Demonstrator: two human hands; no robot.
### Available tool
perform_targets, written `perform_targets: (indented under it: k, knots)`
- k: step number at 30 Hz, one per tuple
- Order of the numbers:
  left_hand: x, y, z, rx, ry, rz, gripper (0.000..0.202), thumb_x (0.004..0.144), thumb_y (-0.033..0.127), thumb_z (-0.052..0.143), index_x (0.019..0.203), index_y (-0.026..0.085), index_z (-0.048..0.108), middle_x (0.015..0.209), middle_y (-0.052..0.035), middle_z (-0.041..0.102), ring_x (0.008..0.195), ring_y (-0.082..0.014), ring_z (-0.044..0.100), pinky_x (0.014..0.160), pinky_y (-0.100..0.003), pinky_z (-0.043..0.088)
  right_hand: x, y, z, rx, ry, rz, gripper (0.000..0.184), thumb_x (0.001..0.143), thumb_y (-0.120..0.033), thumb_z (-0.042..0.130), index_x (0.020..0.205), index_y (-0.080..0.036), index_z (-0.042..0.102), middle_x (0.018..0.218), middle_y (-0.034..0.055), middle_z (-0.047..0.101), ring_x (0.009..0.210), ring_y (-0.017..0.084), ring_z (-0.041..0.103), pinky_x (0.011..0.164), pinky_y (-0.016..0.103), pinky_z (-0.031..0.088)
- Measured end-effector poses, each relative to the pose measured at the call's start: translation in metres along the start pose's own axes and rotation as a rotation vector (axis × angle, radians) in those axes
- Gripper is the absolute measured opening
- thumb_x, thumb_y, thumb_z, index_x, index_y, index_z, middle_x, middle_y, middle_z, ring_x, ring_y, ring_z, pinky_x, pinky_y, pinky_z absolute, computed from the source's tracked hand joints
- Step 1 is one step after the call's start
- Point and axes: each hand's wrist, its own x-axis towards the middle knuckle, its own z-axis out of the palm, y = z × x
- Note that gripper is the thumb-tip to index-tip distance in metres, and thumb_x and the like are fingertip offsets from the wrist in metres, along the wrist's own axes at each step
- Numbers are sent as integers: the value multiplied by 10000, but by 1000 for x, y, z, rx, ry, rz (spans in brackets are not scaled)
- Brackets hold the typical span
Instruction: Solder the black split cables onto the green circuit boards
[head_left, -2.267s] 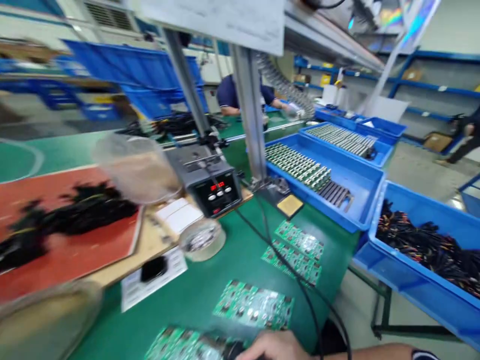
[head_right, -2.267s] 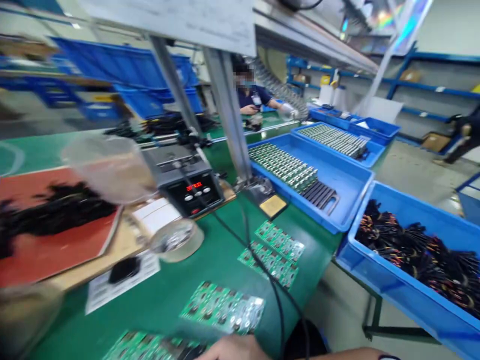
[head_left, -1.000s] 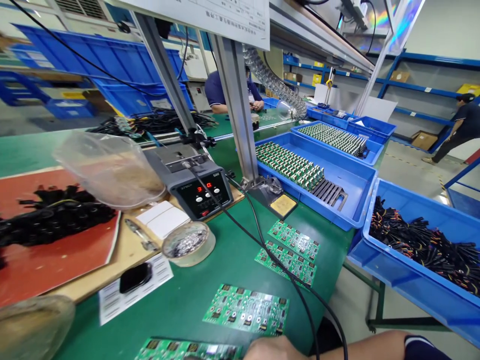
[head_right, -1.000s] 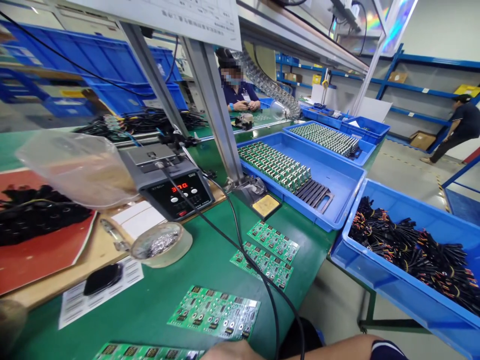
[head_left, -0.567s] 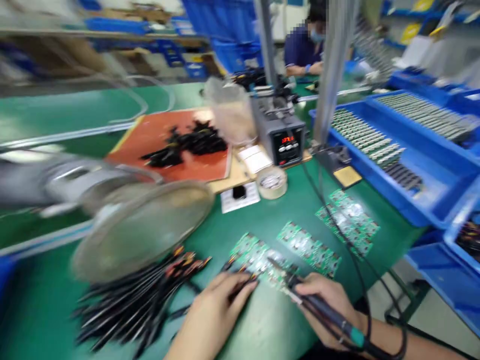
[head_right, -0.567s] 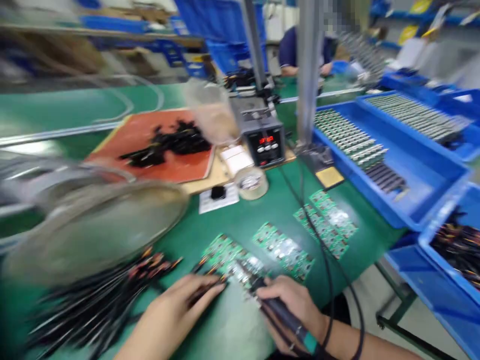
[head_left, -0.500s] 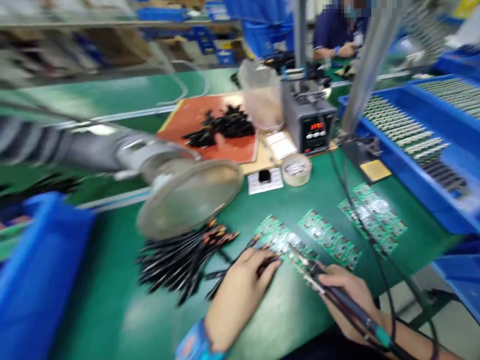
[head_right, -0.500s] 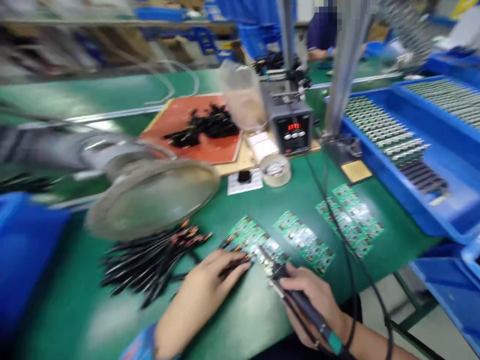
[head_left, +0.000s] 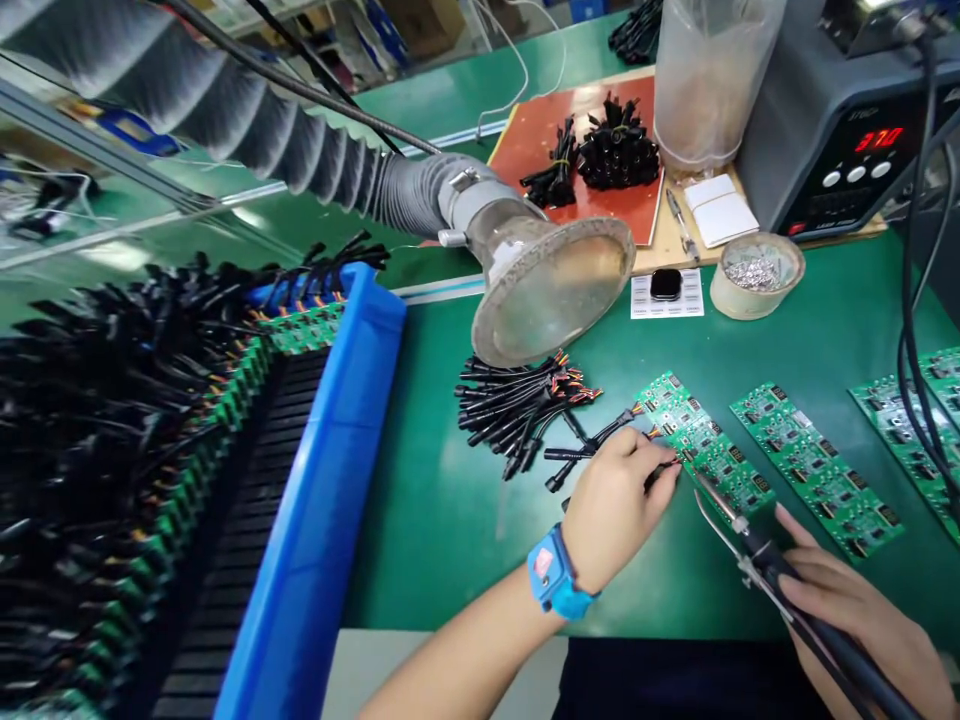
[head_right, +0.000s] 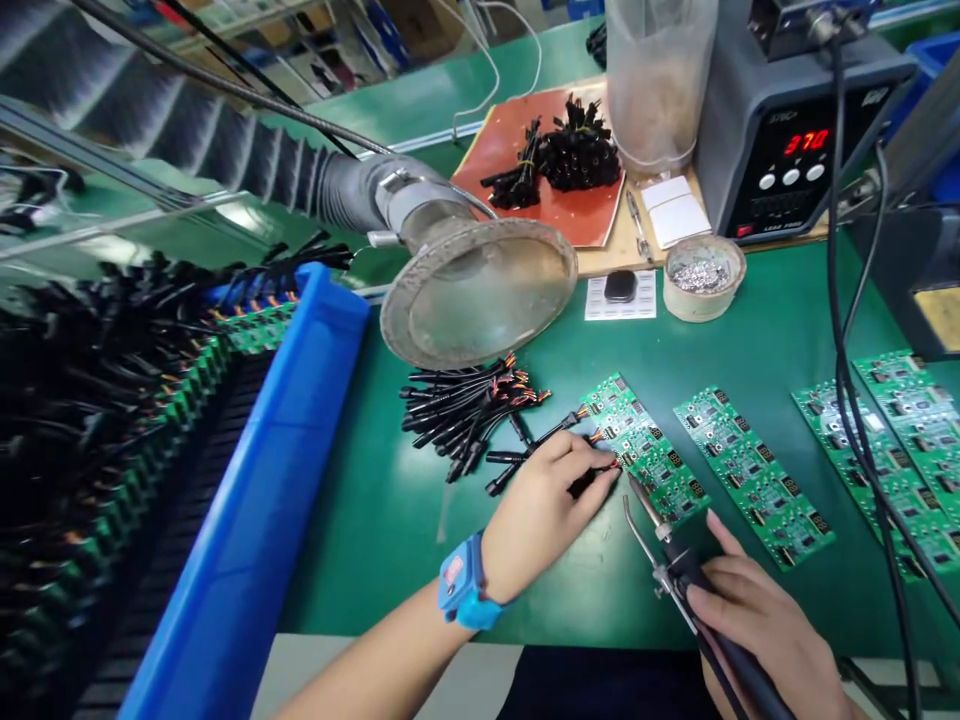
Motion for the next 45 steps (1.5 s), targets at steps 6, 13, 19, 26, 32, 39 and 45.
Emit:
perform_targets:
  k: [6,13,19,26,32,39,45]
  knots:
    - [3,0,-3,29,-21,20,134,826,166,565,912,169,668,789,-47,548,769,-182,544,712,-347,498,-16,17,-6,-115,-201,-78,539,793,-74,500,1291,-274,446,987,29,644,1000,199,605,1086,488,321]
    - [3,0,-3,33,-17,30,142,824,145,556,906,170,669,778,-44,536,765,-179,530,698,-334,485,-19,18,-9,-156,-315,-114,557,829,-86,473,1346,-271,381,966,19,650,977,173,609,1115,504,257]
    - [2,2,-1,77,3,42,135,835,175,547,889,166,671,776,-42,528,751,-176,518,700,-337,478,-18,24,-13,-228,-325,-118,490,855,-129,482,1311,-301,435,997,6,657,1132,193,542,1083,451,341]
    - [3,4,-1,102,7,45,134,835,173,543,870,160,672,783,-44,532,748,-177,511,697,-333,473,-6,35,-24,-210,-439,-256,492,858,-120,475,1331,-248,424,979,6,674,1002,159,622,1072,382,345]
    - [3,3,-2,90,-4,54,143,831,151,535,876,161,671,788,-42,537,751,-175,511,702,-331,473,-7,17,-15,-147,-246,-88,513,818,-104,519,1276,-328,463,898,-30,680,988,195,629,1049,437,400]
    - [3,5,-2,106,-13,39,140,835,159,538,873,158,672,793,-46,538,760,-179,509,708,-337,476,-5,21,-15,-174,-272,-114,532,818,-90,515,1296,-312,445,948,-21,678,987,186,628,1035,392,420]
    - [3,7,-2,125,-5,34,137,837,173,540,871,153,671,795,-51,539,770,-186,505,706,-332,477,-10,25,-20,-98,-296,-109,430,853,-153,494,1254,-309,504,987,-13,679,952,202,644,1019,400,438]
